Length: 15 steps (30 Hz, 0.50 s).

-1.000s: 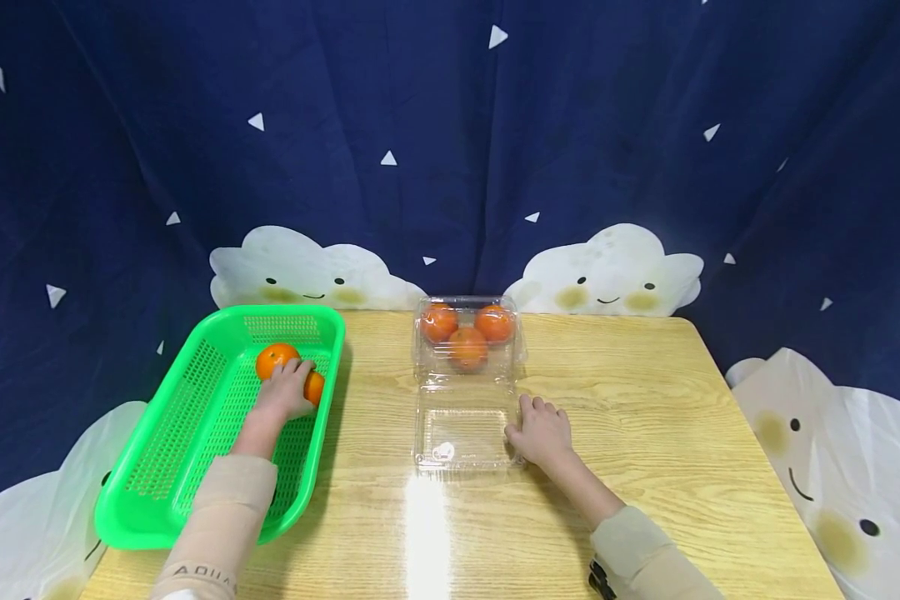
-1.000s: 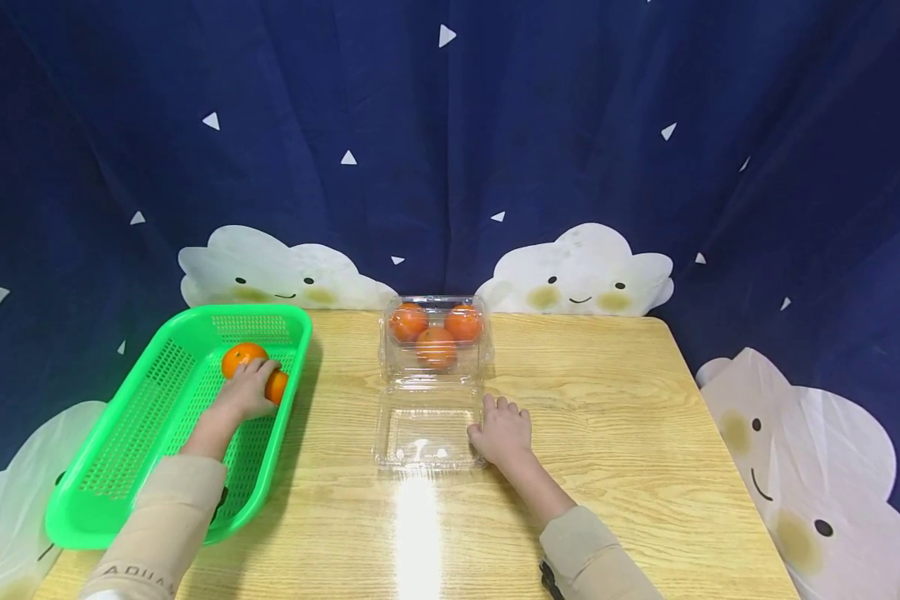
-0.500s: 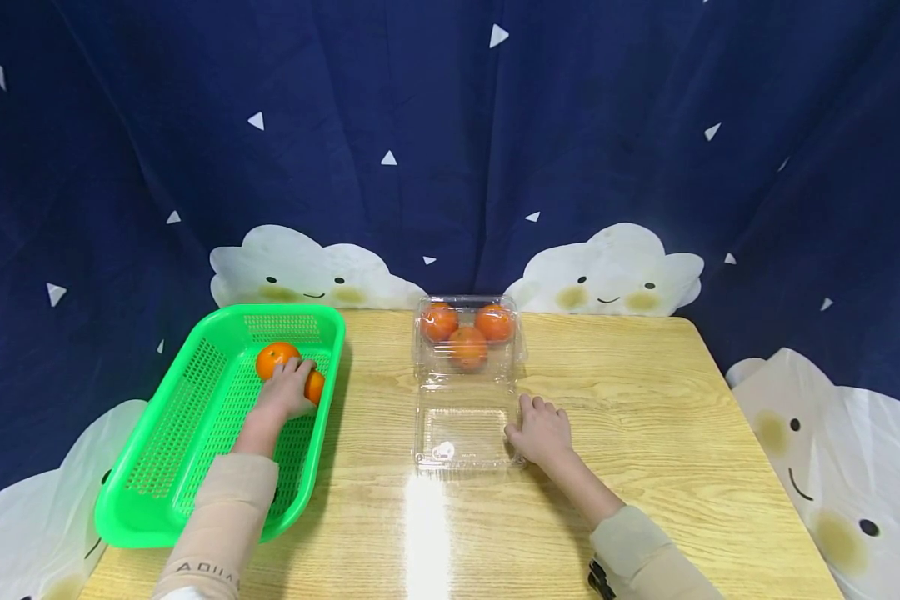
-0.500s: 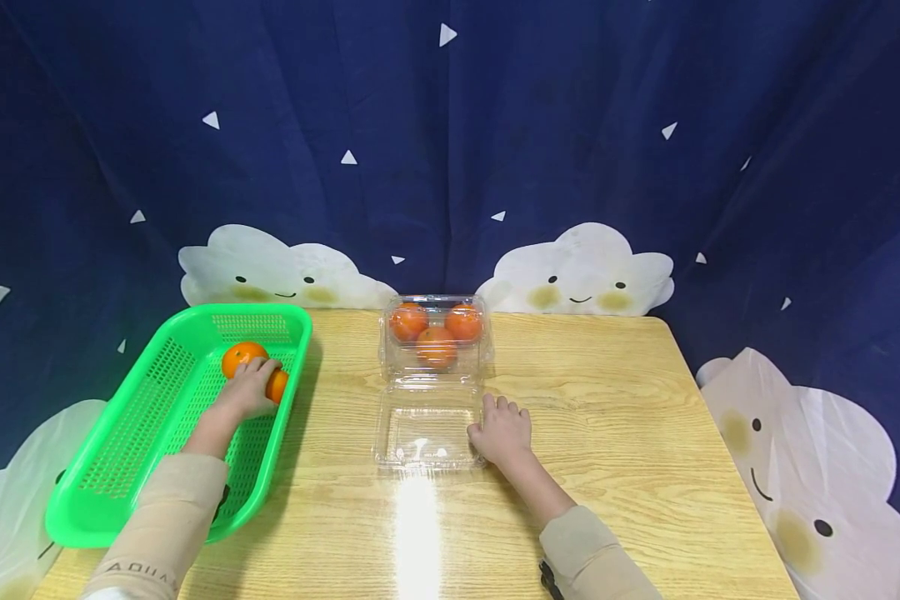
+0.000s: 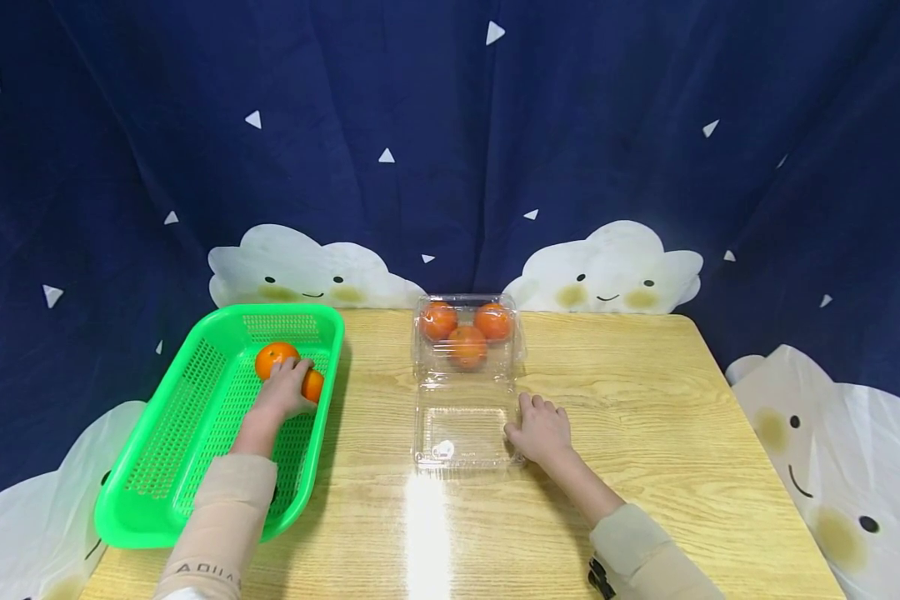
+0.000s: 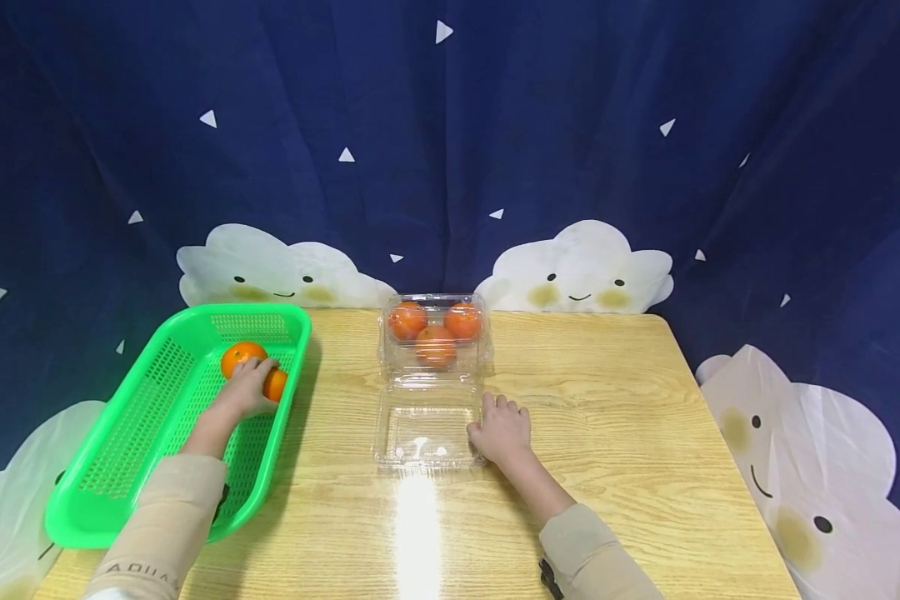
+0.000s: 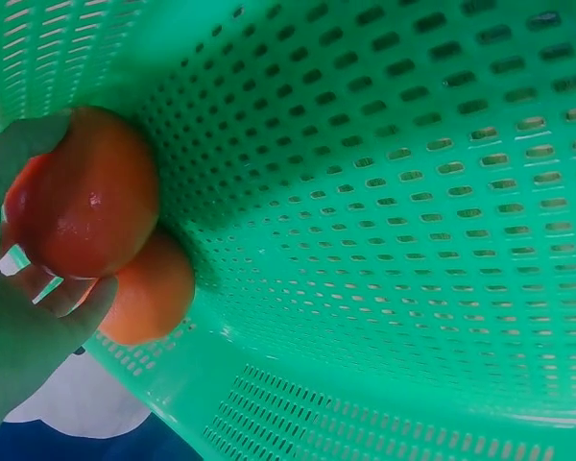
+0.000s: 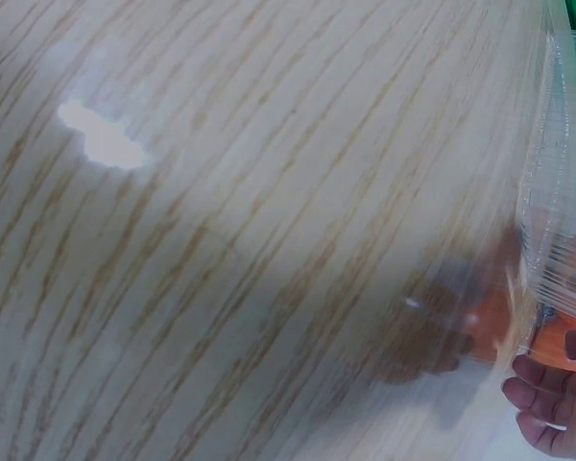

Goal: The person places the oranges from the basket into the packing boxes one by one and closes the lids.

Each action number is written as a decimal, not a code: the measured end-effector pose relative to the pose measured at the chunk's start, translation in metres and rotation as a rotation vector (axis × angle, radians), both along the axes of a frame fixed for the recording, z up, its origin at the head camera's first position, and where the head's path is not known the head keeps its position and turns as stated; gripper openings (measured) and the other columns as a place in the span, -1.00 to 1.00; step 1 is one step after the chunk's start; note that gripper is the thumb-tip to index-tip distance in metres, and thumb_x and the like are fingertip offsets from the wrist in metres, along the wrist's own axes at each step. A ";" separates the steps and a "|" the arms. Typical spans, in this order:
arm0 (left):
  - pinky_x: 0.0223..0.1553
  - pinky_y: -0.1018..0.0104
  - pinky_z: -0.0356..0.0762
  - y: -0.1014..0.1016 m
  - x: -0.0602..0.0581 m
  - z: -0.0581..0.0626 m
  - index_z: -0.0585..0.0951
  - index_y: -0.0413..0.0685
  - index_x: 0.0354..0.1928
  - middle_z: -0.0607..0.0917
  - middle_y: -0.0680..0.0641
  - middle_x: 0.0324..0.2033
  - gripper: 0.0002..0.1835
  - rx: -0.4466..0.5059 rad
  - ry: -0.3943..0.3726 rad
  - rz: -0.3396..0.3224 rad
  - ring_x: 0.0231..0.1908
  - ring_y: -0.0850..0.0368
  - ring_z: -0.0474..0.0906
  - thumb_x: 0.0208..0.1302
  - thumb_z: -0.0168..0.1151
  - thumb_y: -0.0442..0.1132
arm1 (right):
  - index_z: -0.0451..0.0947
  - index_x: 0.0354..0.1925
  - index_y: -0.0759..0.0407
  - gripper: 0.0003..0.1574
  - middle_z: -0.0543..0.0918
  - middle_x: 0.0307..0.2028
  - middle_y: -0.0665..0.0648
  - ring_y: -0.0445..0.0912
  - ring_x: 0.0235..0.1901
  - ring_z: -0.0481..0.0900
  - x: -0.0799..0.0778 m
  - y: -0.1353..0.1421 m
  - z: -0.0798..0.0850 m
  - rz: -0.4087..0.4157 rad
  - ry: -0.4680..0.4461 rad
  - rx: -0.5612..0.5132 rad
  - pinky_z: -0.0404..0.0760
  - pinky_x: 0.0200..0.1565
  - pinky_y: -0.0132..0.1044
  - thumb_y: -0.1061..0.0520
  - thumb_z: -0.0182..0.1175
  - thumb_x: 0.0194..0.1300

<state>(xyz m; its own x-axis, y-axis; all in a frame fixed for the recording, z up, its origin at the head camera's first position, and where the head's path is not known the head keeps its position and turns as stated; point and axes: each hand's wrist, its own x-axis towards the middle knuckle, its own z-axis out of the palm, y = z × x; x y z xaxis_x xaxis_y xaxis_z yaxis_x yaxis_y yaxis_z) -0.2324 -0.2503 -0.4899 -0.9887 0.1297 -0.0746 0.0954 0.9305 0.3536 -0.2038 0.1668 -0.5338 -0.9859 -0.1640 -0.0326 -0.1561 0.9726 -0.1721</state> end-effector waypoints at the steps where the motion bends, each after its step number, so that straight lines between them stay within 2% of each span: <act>1: -0.15 -0.25 0.37 0.000 0.000 0.000 0.31 -0.29 0.17 0.30 -0.42 0.07 -0.22 0.005 -0.003 0.005 0.07 -0.39 0.16 -0.19 0.40 -0.29 | 0.35 0.02 0.24 -0.38 0.50 -0.19 0.22 0.16 -0.21 0.48 0.000 0.000 0.000 0.000 0.000 0.000 0.41 -0.16 0.04 -0.13 0.00 0.10; 15: -0.24 -0.23 0.40 0.000 0.001 0.009 0.29 -0.31 0.18 0.25 -0.46 0.07 -0.20 0.048 0.012 0.039 0.02 -0.38 0.14 -0.18 0.38 -0.24 | 0.34 0.07 0.26 -0.33 0.50 -0.15 0.23 0.17 -0.17 0.48 -0.001 -0.001 -0.002 -0.004 -0.013 0.002 0.40 -0.13 0.05 -0.14 -0.01 0.10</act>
